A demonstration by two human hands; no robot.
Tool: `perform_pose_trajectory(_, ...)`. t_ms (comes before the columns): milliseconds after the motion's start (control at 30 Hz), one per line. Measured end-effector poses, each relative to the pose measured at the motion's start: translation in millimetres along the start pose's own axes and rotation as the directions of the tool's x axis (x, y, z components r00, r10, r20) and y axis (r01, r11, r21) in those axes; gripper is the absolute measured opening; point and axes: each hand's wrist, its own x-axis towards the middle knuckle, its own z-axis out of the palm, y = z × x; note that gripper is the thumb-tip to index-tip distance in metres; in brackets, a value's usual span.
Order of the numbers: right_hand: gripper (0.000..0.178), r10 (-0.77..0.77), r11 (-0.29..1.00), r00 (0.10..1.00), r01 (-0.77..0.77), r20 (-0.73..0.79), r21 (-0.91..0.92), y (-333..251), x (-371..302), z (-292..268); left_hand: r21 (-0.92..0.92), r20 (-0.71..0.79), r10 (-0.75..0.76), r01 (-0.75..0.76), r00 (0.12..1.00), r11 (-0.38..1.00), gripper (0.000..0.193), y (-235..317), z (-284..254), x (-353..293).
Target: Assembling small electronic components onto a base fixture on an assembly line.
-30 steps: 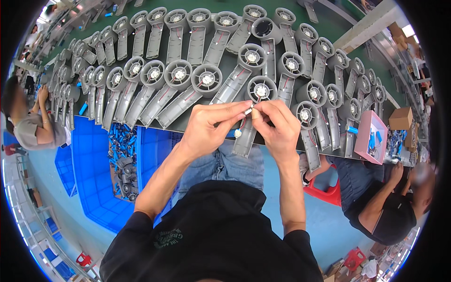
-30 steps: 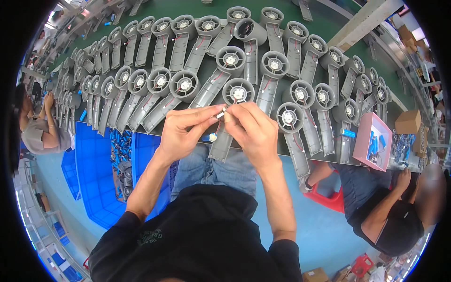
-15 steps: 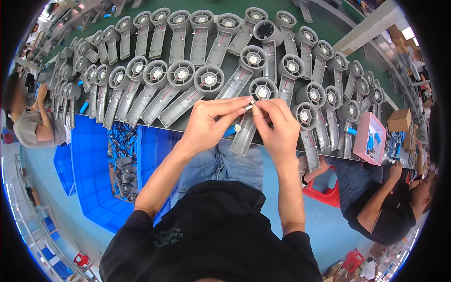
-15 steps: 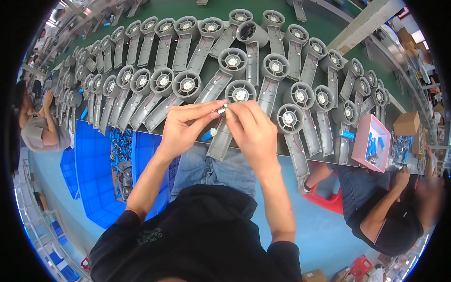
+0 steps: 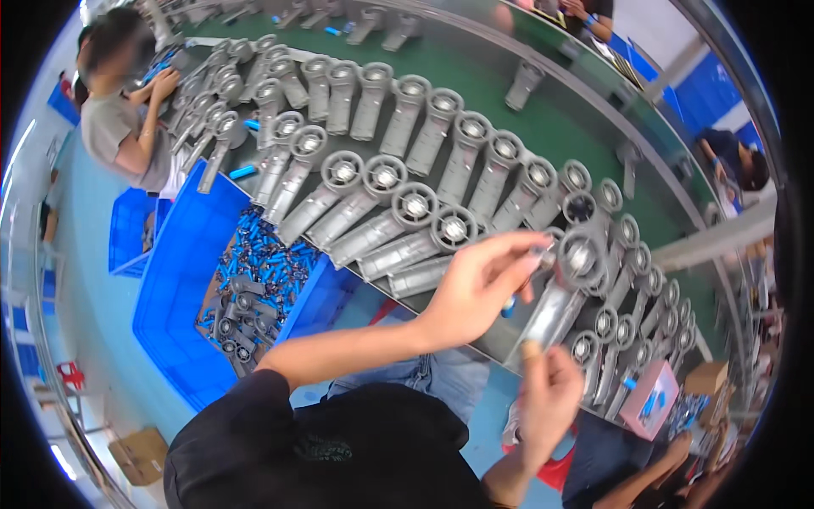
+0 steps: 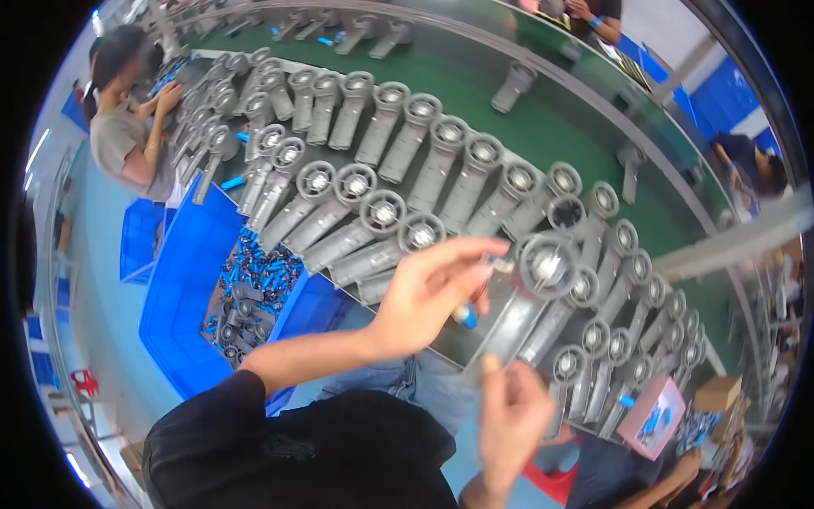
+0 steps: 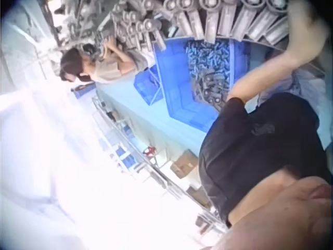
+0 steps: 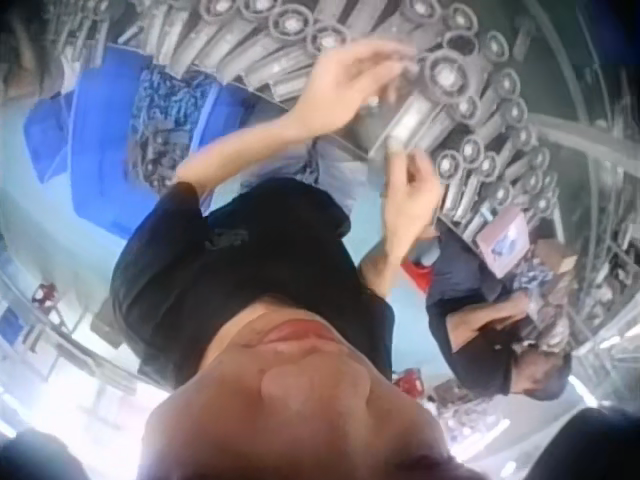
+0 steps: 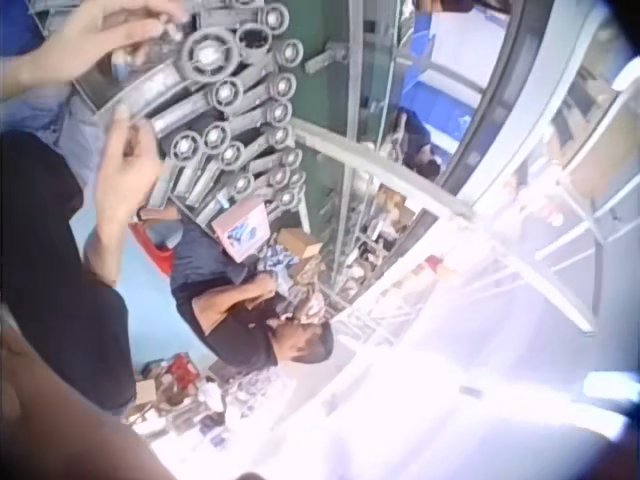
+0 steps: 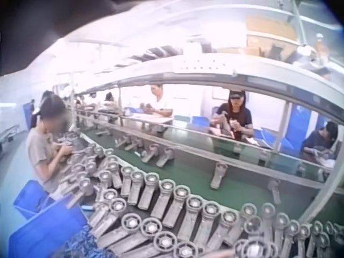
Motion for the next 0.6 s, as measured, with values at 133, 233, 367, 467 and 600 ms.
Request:
perform_pose_trajectory(133,0.041,-0.291,0.913,0.952,0.306,0.095,-0.268,-84,114,25,0.011,-0.183,0.238,-0.240,0.954,0.971,0.029,36,-39,111)
perform_pose_trajectory(233,0.042,-0.449,0.783,0.847,0.526,0.284,-0.332,-119,229,75,0.248,-0.294,0.215,-0.143,0.931,0.958,0.029,64,-103,206)
perform_pose_trajectory(367,0.043,-0.410,0.808,0.835,0.519,0.366,-0.278,-124,349,156,0.449,-0.434,0.255,-0.038,0.864,0.893,0.019,49,-189,309)
perform_pose_trajectory(467,0.041,-0.404,0.830,0.838,0.504,0.366,-0.240,-115,406,205,0.499,-0.478,0.176,0.101,0.860,0.861,0.018,41,-238,352)
perform_pose_trajectory(600,0.041,-0.346,0.799,0.849,0.489,0.399,-0.349,-112,431,232,0.955,-0.291,0.547,0.199,0.785,0.222,0.021,75,-308,375)
